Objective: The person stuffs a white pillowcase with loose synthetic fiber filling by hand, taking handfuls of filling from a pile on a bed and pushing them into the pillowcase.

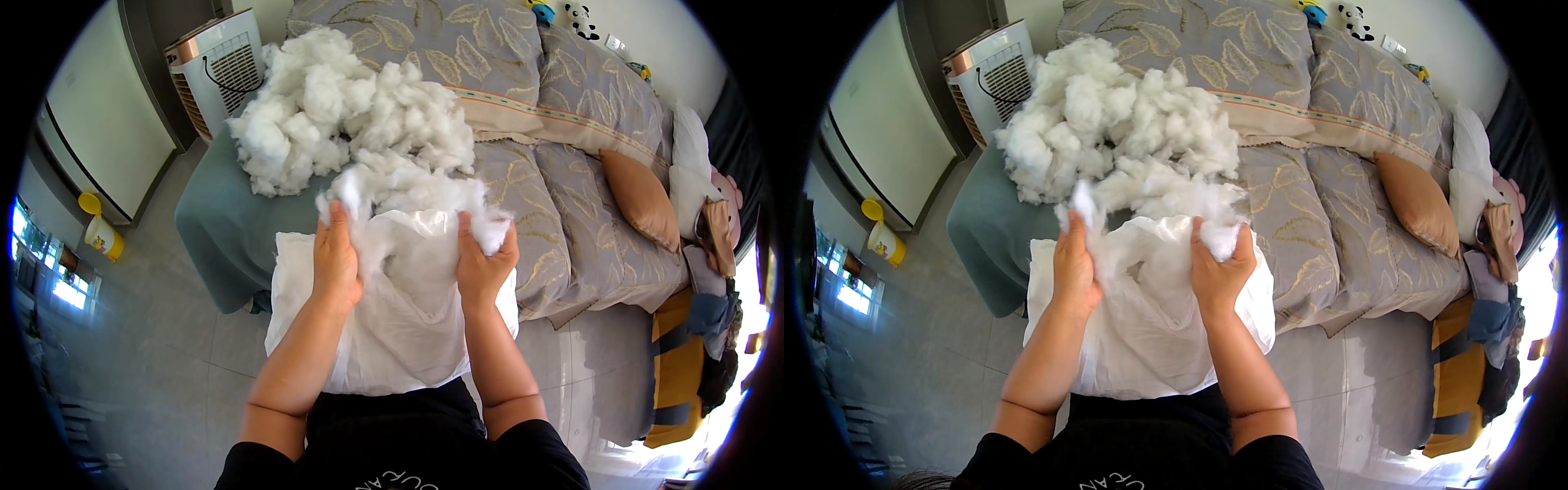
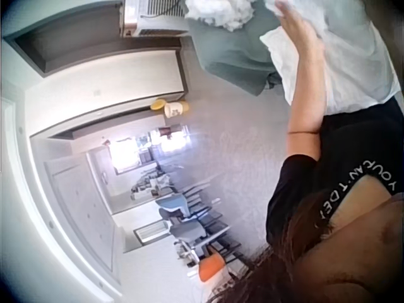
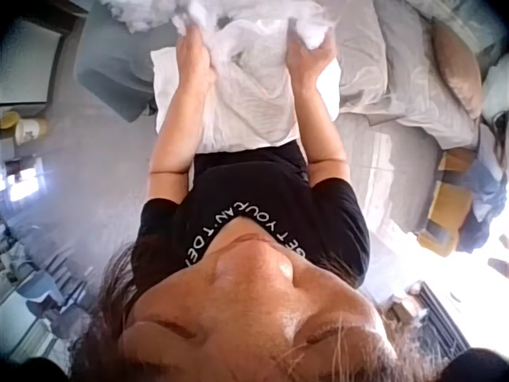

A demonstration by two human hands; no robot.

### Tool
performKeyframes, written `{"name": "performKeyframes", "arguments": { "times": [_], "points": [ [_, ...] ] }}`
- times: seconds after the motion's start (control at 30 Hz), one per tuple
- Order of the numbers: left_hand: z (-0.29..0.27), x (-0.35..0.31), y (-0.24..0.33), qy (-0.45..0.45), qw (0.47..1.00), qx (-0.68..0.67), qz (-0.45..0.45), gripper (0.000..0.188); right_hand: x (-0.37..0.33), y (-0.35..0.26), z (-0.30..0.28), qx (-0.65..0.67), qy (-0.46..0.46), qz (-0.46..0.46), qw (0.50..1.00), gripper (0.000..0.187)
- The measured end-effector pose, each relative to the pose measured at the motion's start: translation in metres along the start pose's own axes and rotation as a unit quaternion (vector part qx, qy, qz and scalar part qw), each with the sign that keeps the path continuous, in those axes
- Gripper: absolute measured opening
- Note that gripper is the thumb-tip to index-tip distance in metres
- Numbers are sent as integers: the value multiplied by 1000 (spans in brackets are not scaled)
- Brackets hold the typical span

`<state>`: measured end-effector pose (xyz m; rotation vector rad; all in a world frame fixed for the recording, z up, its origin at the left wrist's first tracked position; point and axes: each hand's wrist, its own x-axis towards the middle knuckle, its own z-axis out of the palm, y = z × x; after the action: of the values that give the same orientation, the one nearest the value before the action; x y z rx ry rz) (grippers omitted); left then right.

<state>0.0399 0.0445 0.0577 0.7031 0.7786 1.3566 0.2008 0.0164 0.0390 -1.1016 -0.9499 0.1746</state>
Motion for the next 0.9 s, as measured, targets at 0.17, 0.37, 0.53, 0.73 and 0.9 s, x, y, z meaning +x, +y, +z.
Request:
{"name": "performKeyframes", "arguments": {
  "times": [0.17, 0.37, 0.53, 0.73, 0.9],
  "points": [
    [8, -18, -31, -225, 971, 12, -75, 51, -28, 1, 15, -125, -203, -75, 968, 42],
    [5, -21, -20, -116, 989, 22, -91, 30, -35, -2, 12, -240, -324, -162, 901, 44],
    [8, -16, -28, -109, 991, -9, -73, 30, -35, 14, 19, -350, -192, -253, 881, 38],
    [-8, -9, -50, -258, 669, 601, 352, 82, -12, 63, -8, -408, -291, -244, 831, 36],
    [-33, 10, -87, -288, 689, 619, 243, 69, -7, 62, -31, -441, -446, -123, 769, 37]
  ]
}}
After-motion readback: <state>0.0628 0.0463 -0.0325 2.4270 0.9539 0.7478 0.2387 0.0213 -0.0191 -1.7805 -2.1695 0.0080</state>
